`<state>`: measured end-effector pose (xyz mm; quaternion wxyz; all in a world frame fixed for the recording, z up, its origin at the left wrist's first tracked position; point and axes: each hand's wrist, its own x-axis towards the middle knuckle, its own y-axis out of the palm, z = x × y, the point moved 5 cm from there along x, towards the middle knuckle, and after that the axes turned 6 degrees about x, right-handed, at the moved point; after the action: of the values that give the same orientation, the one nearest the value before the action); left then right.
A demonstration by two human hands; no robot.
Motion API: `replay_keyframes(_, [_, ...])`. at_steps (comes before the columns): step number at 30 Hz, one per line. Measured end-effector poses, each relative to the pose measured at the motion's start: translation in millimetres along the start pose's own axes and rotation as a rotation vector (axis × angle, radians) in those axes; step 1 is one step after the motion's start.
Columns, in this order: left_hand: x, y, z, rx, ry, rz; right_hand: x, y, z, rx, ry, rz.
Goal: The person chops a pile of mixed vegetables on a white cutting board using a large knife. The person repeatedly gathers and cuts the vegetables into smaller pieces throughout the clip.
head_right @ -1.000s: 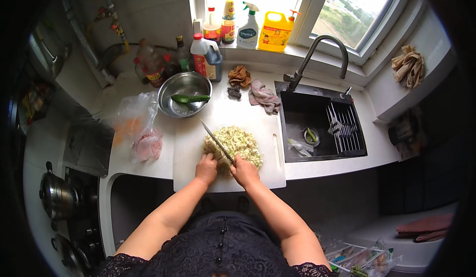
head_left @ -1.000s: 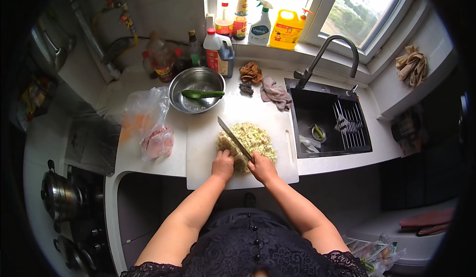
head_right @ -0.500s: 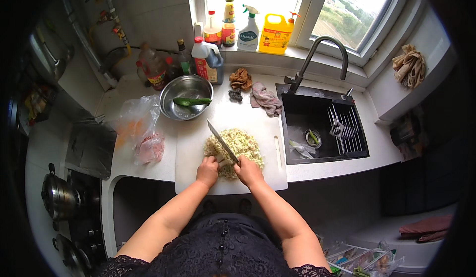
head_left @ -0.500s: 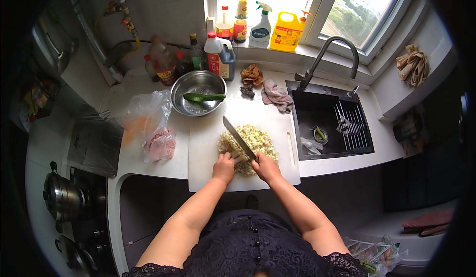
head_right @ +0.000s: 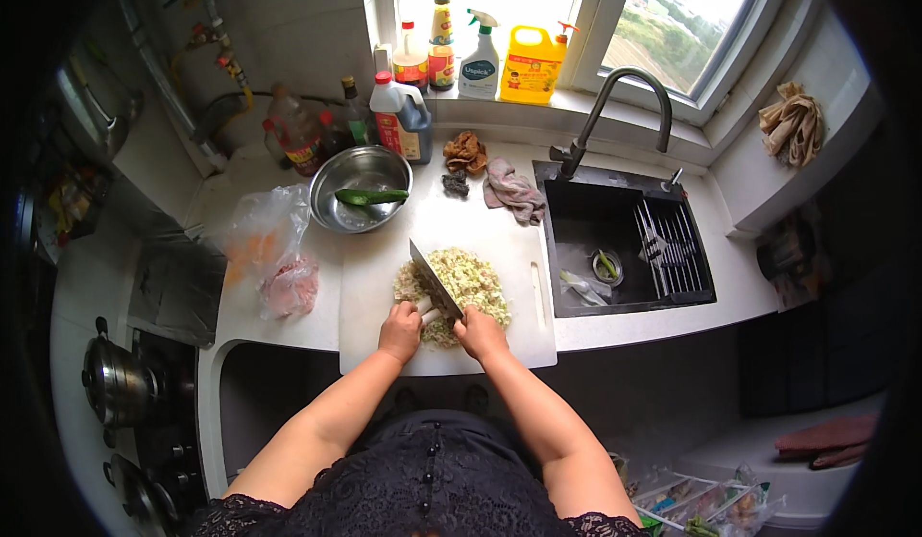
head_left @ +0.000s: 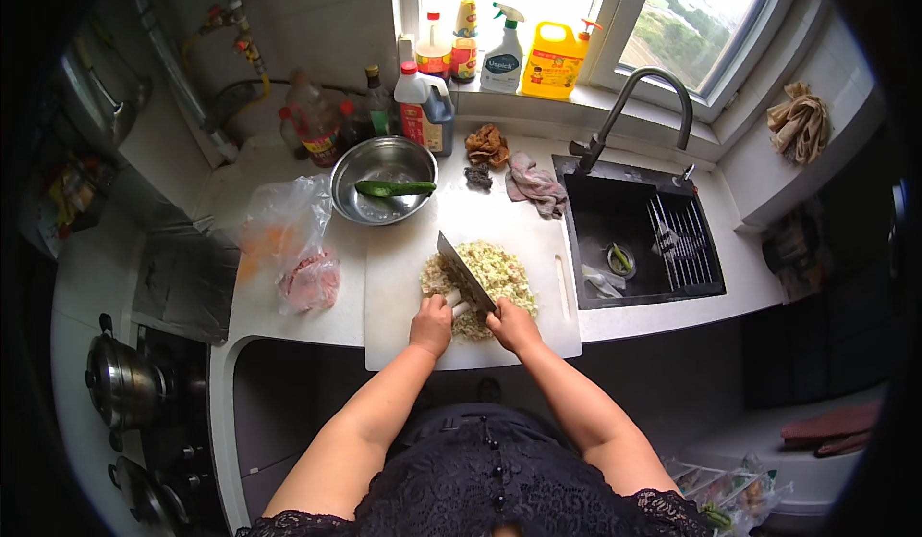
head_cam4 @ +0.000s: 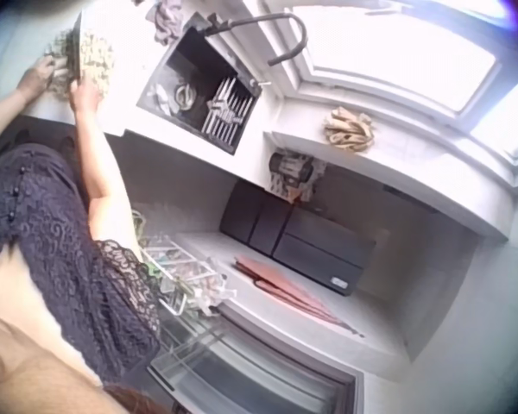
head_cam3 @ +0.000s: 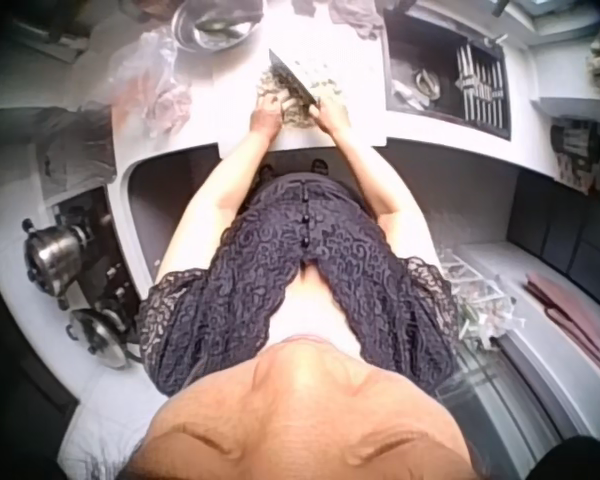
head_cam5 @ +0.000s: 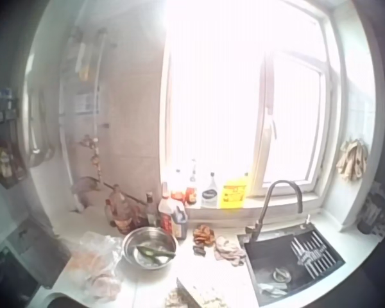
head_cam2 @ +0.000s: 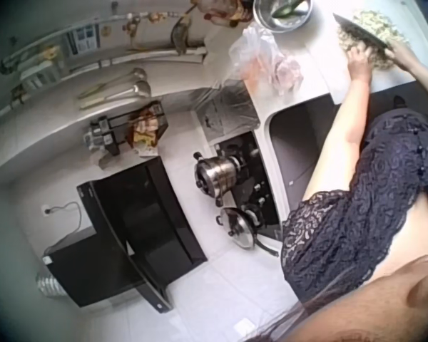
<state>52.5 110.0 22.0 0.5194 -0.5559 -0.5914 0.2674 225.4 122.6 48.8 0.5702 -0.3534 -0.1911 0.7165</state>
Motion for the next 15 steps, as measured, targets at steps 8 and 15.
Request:
replay_keyframes(8, [0.1,-2.6,-0.8,-0.013,-0.022,0.044,-4.2,-8.3,5.7,-0.046,-0.051,-0.084])
replay_keyframes(15, [1.6,-0.7,1.6,0.008,-0.042,0.055,-2.8,-4.0,8.1,-0.011,-0.084,-0.071])
